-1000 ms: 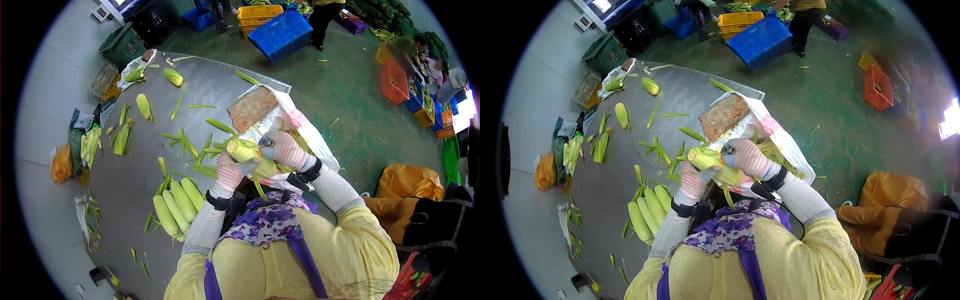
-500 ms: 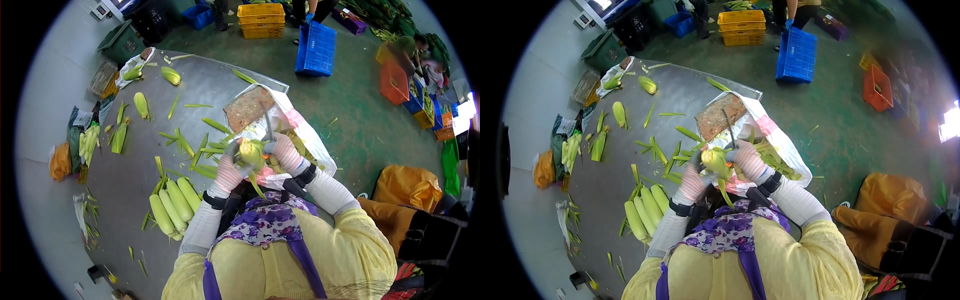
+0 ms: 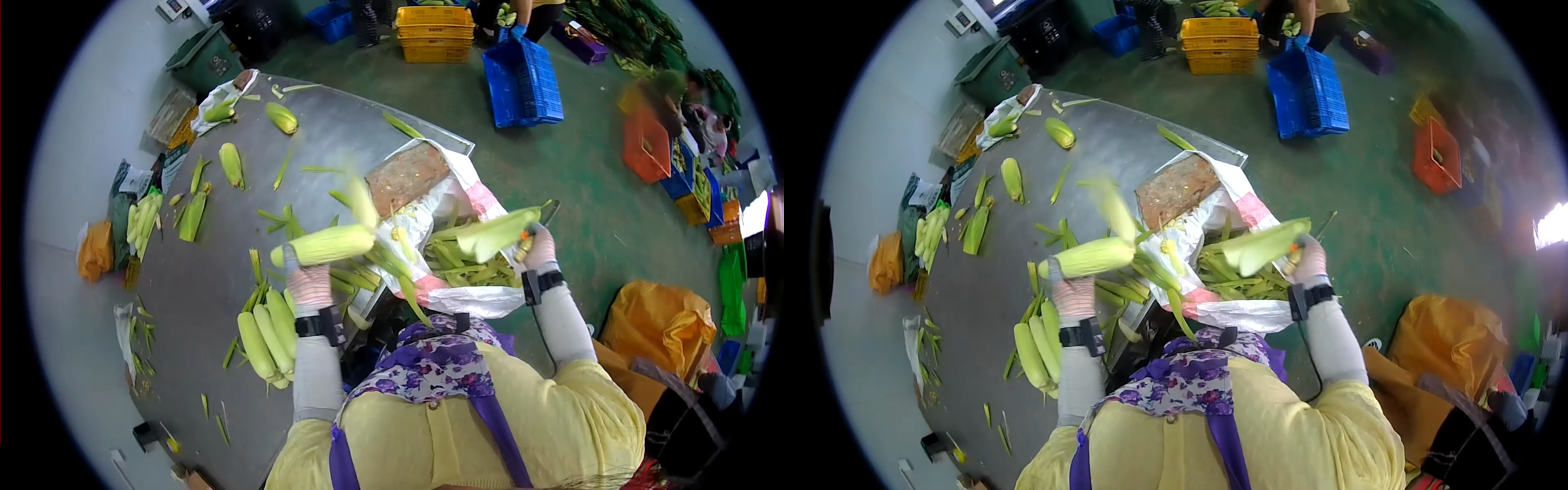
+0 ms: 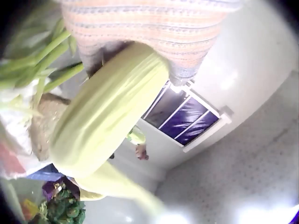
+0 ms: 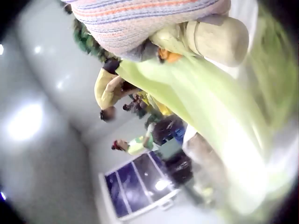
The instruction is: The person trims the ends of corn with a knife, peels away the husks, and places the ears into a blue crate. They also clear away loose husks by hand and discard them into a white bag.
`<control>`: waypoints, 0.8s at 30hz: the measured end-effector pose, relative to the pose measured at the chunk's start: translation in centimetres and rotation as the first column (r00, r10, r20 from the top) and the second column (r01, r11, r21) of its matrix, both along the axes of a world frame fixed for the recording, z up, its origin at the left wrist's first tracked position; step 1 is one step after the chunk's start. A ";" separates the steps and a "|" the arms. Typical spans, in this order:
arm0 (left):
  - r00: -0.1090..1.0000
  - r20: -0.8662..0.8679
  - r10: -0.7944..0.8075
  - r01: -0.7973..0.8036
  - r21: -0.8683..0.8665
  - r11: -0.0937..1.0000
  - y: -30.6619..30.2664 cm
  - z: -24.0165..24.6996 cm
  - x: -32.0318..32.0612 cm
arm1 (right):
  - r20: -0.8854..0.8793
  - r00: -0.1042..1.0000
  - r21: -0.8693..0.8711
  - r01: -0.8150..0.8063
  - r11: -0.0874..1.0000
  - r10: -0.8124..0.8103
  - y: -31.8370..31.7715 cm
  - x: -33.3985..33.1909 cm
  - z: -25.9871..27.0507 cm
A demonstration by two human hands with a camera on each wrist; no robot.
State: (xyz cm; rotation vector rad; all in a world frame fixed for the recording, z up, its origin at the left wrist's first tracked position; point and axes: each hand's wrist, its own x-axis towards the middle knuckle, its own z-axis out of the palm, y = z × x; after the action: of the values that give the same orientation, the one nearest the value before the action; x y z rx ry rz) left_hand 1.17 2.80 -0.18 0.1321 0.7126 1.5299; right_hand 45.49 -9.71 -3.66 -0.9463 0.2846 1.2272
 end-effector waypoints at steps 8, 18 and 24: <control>0.946 -0.242 -0.216 0.237 0.061 0.969 -2.0 3.1 5.3 | 0.805 0.085 -0.350 -0.731 0.586 0.587 3.6 -7.2 4.9; 0.937 -0.189 -0.294 0.282 -0.089 0.955 -3.5 1.6 5.6 | 0.403 0.685 0.121 -0.697 0.707 0.607 4.5 -12.9 3.4; 0.981 -0.081 0.178 -0.189 -0.150 0.971 -1.6 2.5 -4.7 | 0.784 -0.069 -0.445 -0.756 0.480 0.617 1.4 -3.4 3.1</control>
State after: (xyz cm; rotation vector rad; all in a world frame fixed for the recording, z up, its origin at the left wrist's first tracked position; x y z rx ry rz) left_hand -3.54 1.23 2.29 -0.0015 0.9162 1.6444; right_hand 42.04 -8.30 -0.54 -1.5931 -1.4295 1.3706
